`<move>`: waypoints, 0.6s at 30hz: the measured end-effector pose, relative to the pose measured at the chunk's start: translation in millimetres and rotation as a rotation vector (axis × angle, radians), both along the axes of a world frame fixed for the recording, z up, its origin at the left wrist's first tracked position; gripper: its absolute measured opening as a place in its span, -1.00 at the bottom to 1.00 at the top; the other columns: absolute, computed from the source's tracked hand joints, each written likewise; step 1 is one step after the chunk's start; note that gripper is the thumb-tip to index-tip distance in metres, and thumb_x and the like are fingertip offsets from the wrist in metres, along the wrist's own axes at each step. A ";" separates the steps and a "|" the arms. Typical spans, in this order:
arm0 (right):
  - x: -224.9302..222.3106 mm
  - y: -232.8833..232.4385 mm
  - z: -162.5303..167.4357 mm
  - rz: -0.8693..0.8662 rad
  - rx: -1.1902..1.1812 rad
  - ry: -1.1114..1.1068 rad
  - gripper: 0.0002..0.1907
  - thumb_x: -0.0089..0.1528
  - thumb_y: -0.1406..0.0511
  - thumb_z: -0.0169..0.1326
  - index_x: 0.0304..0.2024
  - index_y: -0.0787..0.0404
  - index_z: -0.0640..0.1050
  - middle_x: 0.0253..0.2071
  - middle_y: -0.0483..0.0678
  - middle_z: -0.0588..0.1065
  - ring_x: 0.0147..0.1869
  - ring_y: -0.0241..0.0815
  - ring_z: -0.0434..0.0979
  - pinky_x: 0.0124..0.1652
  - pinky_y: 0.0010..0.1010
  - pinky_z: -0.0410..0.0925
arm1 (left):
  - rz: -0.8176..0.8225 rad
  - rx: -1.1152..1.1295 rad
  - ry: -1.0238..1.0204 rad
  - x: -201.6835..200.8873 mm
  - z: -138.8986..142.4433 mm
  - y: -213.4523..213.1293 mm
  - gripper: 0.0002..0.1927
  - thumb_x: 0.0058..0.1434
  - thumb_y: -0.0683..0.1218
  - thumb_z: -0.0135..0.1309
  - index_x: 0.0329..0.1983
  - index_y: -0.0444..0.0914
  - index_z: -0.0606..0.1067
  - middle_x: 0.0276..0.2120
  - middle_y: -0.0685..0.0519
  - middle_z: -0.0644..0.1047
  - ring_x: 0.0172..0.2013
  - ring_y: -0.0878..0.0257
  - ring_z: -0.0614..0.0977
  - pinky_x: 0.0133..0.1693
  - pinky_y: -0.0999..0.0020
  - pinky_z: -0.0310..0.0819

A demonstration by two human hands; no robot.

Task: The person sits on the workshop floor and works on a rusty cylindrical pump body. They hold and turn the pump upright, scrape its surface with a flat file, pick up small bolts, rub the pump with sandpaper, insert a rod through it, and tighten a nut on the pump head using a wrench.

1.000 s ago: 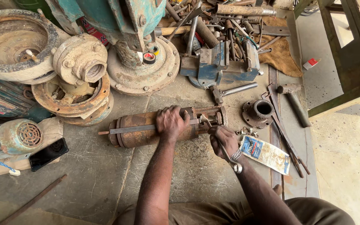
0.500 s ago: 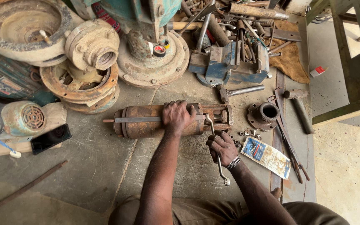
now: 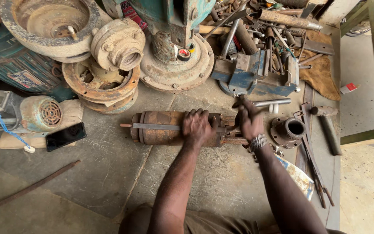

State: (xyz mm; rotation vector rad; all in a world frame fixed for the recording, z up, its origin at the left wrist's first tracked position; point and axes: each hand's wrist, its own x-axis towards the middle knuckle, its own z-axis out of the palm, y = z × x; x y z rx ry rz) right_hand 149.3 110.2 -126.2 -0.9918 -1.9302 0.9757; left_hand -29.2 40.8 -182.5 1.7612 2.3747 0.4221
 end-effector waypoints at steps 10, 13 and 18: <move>-55.1 104.9 3.4 -0.066 -0.727 -0.399 -0.27 0.42 -0.17 -0.22 -0.44 0.28 0.55 -0.65 -0.09 0.41 -0.68 -0.29 0.25 -0.66 -0.43 0.22 | -0.019 -0.058 0.007 -2.5 5.1 1.1 -0.38 0.30 0.33 -0.16 0.11 -0.20 0.53 0.05 -0.10 0.60 -0.07 0.05 0.63 0.12 -0.07 0.39; -33.2 112.8 20.2 -0.025 -0.540 -0.552 -0.30 0.43 -0.14 -0.29 -0.48 0.23 0.51 -0.65 -0.08 0.45 -0.66 -0.22 0.38 -0.60 -0.37 0.33 | -0.013 0.036 0.001 -2.7 -5.6 -1.2 -0.38 0.33 0.32 -0.19 0.14 -0.19 0.53 0.16 -0.09 0.58 0.00 0.06 0.64 0.13 0.03 0.44; 12.7 73.5 25.9 -0.039 -0.122 -0.283 -0.38 0.47 -0.03 -0.28 -0.43 0.26 0.48 -0.63 -0.07 0.48 -0.63 -0.17 0.47 -0.58 -0.23 0.41 | 0.028 -0.147 0.007 2.3 3.9 -2.6 -0.33 0.25 0.35 -0.17 0.26 -0.12 0.43 0.04 -0.09 0.58 -0.18 0.08 0.64 -0.11 0.00 0.51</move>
